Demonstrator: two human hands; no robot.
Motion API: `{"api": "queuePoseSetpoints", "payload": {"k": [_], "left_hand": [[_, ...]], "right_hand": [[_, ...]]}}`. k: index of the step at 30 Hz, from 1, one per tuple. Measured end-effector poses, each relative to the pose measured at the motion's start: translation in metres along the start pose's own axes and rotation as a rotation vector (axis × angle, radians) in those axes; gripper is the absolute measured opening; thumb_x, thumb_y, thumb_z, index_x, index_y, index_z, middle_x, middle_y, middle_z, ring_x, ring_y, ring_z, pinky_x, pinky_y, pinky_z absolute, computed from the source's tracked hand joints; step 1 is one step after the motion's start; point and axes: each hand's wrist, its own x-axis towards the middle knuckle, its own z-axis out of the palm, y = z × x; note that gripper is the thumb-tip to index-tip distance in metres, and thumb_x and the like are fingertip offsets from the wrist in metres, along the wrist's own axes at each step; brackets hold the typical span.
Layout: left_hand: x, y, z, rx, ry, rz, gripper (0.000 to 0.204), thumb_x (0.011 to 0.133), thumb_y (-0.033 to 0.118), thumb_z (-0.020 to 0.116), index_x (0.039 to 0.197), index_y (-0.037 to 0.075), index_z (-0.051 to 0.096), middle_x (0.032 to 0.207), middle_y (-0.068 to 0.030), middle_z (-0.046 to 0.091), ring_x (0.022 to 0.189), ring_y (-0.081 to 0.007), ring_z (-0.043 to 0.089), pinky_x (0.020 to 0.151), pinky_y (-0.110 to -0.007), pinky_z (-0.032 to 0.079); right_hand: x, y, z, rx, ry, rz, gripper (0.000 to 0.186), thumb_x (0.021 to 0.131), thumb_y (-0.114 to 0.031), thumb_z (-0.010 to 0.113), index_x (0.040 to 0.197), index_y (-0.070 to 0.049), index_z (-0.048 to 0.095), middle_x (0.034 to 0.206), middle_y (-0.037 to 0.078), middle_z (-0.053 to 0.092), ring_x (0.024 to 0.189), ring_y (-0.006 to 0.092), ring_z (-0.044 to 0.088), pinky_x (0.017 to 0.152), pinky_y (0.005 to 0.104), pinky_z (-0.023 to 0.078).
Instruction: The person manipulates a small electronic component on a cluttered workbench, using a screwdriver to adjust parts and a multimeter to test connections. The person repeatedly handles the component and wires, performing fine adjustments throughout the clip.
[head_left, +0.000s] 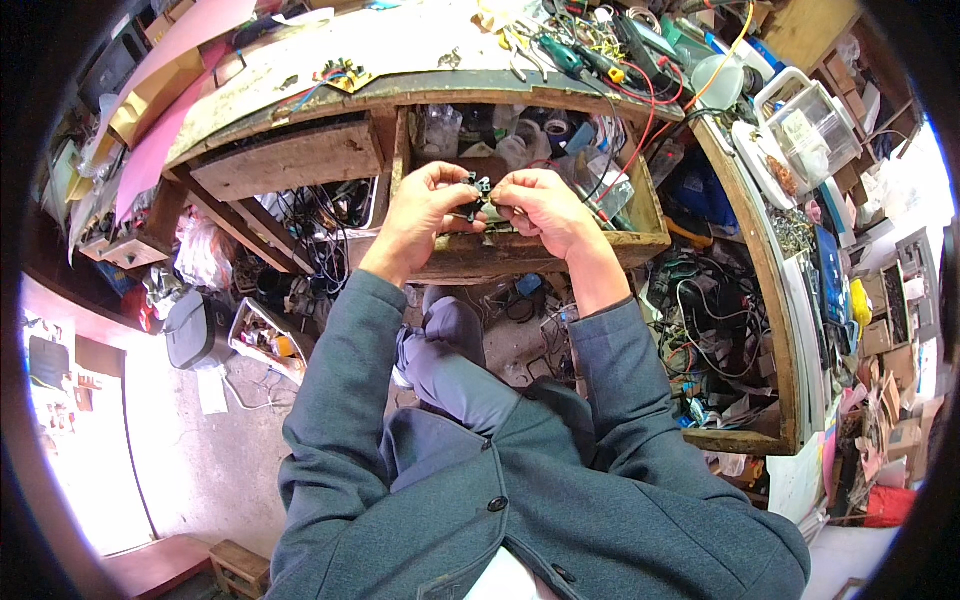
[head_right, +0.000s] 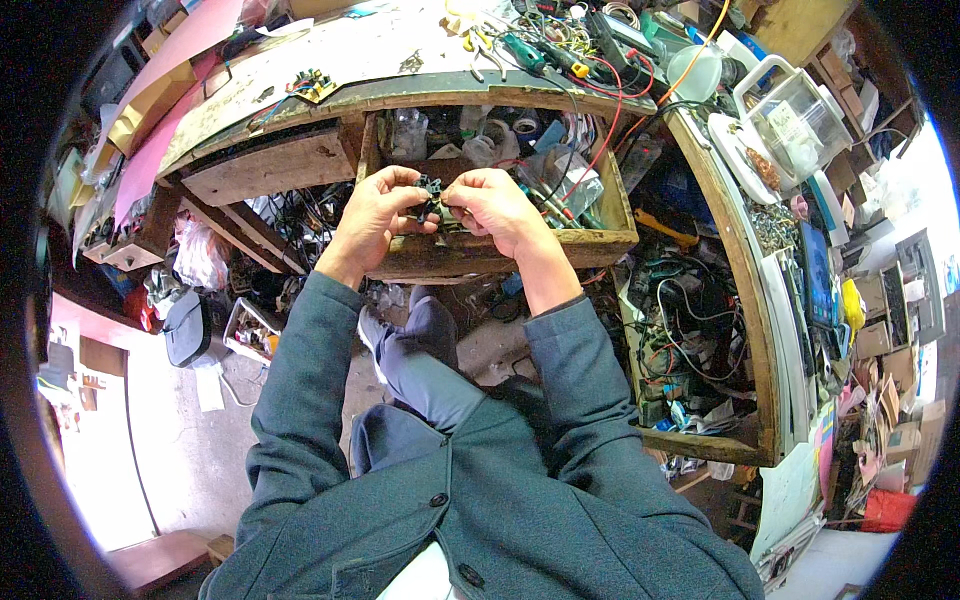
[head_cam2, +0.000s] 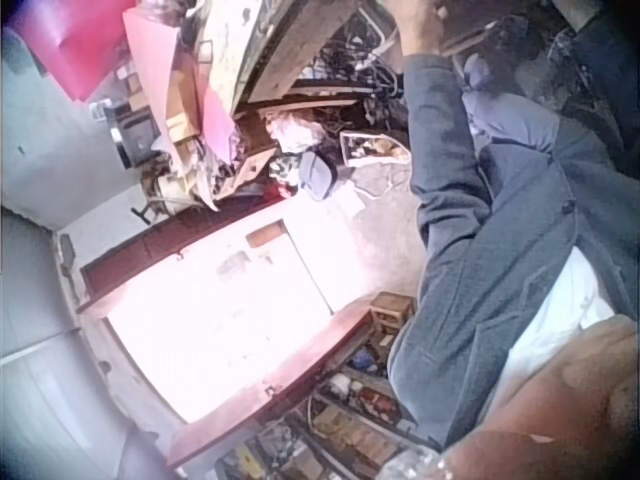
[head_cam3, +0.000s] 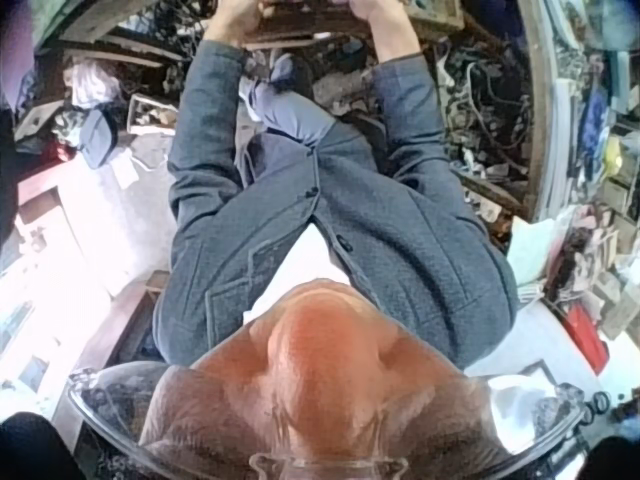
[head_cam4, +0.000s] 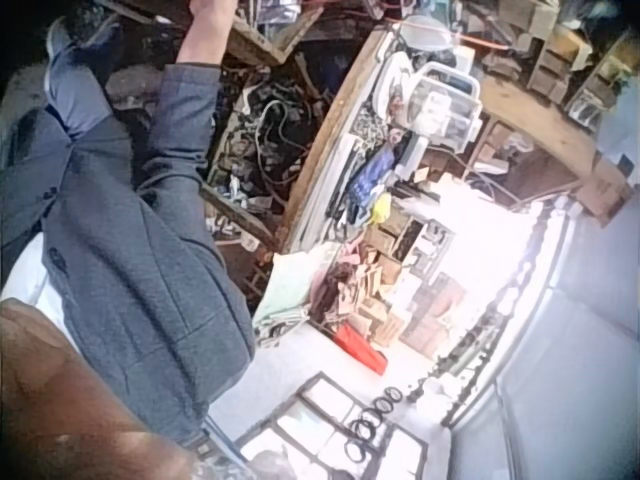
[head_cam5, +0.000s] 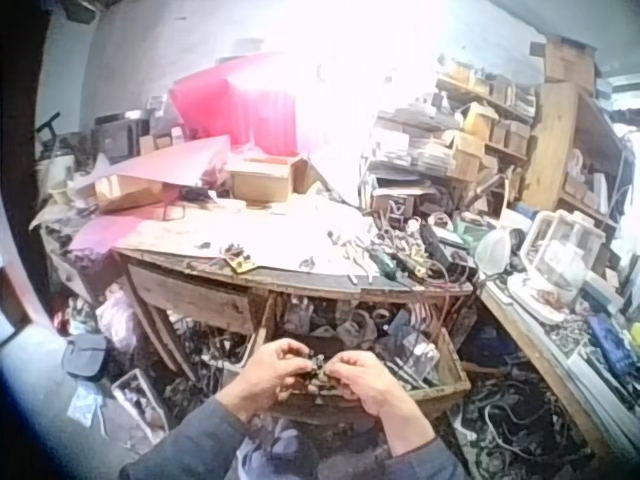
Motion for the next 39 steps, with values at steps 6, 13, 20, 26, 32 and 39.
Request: {"api": "queuePoseSetpoints", "payload": {"k": [6,13,20,26,32,39], "left_hand": [[0.0,0.0,0.0,-0.011,-0.005,-0.006,0.03,0.088,0.007,0.069,0.112,-0.001,0.053,0.097,-0.0094,0.062,0.077,-0.0201,0.068,0.067,-0.034,0.06],[0.003,0.0,-0.003,-0.054,-0.019,-0.027,0.032,0.087,0.005,0.071,0.113,-0.001,0.053,0.098,-0.0096,0.064,0.078,-0.0192,0.068,0.069,-0.035,0.06],[0.004,0.004,-0.006,-0.012,-0.081,-0.095,0.031,0.087,0.008,0.071,0.114,-0.002,0.058,0.098,-0.0097,0.067,0.078,-0.0194,0.068,0.071,-0.032,0.059],[0.007,0.001,-0.01,-0.015,-0.116,-0.104,0.03,0.087,0.008,0.071,0.113,-0.001,0.059,0.097,-0.0093,0.068,0.078,-0.02,0.069,0.072,-0.032,0.059],[0.011,-0.005,-0.012,-0.04,-0.101,-0.106,0.026,0.087,0.007,0.07,0.11,-0.001,0.059,0.096,-0.0095,0.068,0.076,-0.0203,0.068,0.071,-0.034,0.059],[0.01,-0.005,-0.011,-0.019,-0.093,-0.085,0.024,0.087,0.005,0.068,0.109,-0.001,0.058,0.093,-0.0098,0.068,0.074,-0.0201,0.068,0.069,-0.034,0.058]], "right_hand": [[0.0,0.001,0.0,-0.015,0.004,0.002,0.013,0.087,-0.013,0.067,0.077,-0.006,0.063,0.062,-0.002,0.054,0.049,0.0042,0.041,0.042,0.0208,0.026],[-0.002,-0.001,0.001,-0.012,0.003,0.004,0.012,0.088,-0.012,0.066,0.078,-0.006,0.063,0.063,-0.003,0.054,0.05,0.0044,0.043,0.043,0.0205,0.027],[-0.002,-0.002,0.003,-0.046,0.01,0.013,0.011,0.088,-0.011,0.067,0.079,-0.006,0.064,0.063,-0.003,0.054,0.052,0.0043,0.044,0.044,0.0208,0.028],[-0.001,-0.001,0.002,-0.061,-0.002,0.005,0.011,0.088,-0.012,0.067,0.08,-0.005,0.064,0.064,-0.003,0.054,0.052,0.0042,0.044,0.044,0.0205,0.028],[0.002,0.001,0.001,-0.071,0.019,0.032,0.011,0.088,-0.013,0.068,0.082,-0.004,0.065,0.065,-0.002,0.055,0.052,0.0044,0.045,0.043,0.0204,0.028],[-0.001,-0.003,0.007,-0.143,0.08,0.013,0.01,0.088,-0.012,0.068,0.084,-0.003,0.068,0.064,-0.003,0.055,0.052,0.0037,0.046,0.044,0.02,0.029]]}}
